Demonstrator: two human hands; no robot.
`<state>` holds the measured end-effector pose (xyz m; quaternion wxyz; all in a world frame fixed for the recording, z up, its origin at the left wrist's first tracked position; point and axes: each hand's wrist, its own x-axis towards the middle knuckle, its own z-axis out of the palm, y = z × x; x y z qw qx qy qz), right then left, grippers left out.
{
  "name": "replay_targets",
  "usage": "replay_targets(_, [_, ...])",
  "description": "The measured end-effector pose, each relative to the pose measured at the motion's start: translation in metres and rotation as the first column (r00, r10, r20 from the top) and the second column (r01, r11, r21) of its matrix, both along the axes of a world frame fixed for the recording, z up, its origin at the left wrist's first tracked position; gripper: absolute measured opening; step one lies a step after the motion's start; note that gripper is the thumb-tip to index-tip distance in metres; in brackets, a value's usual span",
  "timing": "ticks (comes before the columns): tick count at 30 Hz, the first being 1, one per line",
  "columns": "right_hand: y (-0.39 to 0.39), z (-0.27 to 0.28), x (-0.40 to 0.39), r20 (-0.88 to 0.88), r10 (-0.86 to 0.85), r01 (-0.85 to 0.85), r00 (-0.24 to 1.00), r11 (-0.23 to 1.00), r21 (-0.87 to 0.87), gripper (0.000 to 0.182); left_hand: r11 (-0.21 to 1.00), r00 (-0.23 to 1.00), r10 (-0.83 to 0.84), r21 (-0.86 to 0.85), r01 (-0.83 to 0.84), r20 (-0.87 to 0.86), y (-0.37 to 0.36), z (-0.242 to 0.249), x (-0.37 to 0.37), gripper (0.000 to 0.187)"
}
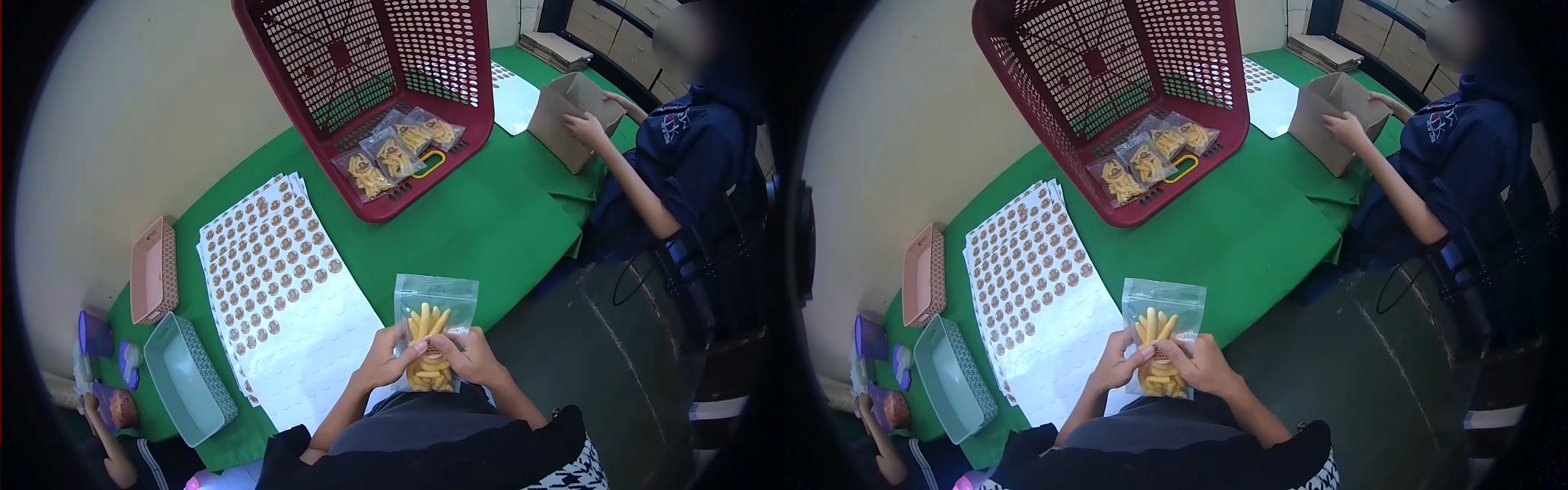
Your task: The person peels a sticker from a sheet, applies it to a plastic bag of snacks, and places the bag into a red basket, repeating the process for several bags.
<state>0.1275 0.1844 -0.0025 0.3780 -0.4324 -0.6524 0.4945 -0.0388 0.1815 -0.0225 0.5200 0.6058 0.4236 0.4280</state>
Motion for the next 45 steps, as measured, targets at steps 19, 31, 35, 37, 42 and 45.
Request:
replay_targets(19, [-0.004,-0.007,0.003,0.158,0.216,-0.228,0.963,0.972,0.063,0.025,0.940,0.896,0.257,-0.309,-0.145,0.363,0.009,0.015,0.003,0.014])
replay_targets(31, [0.003,-0.003,0.003,-0.281,-0.044,0.061,0.959,0.997,0.052,0.024,0.973,0.959,0.228,0.002,-0.232,0.166,0.005,0.015,0.013,0.009])
replay_targets(35, [0.003,-0.001,0.001,-0.274,-0.121,0.130,0.954,0.991,0.014,0.011,0.973,0.966,0.217,0.053,-0.226,0.138,0.005,0.015,0.016,0.011])
replay_targets(37, [0.004,0.000,0.002,-0.259,-0.148,0.160,0.955,0.987,0.025,0.007,0.972,0.972,0.207,0.091,-0.217,0.109,0.004,0.014,0.017,0.009])
replay_targets(42, [0.003,-0.003,0.003,-0.129,-0.225,0.248,0.966,0.946,0.208,0.004,0.980,0.981,0.186,0.061,-0.190,0.062,0.002,0.013,0.021,0.008])
replay_targets(45, [0.004,0.000,0.005,-0.060,-0.270,0.276,0.961,0.926,0.257,0.004,0.977,0.976,0.202,0.050,-0.206,0.077,0.001,0.006,0.028,0.008])
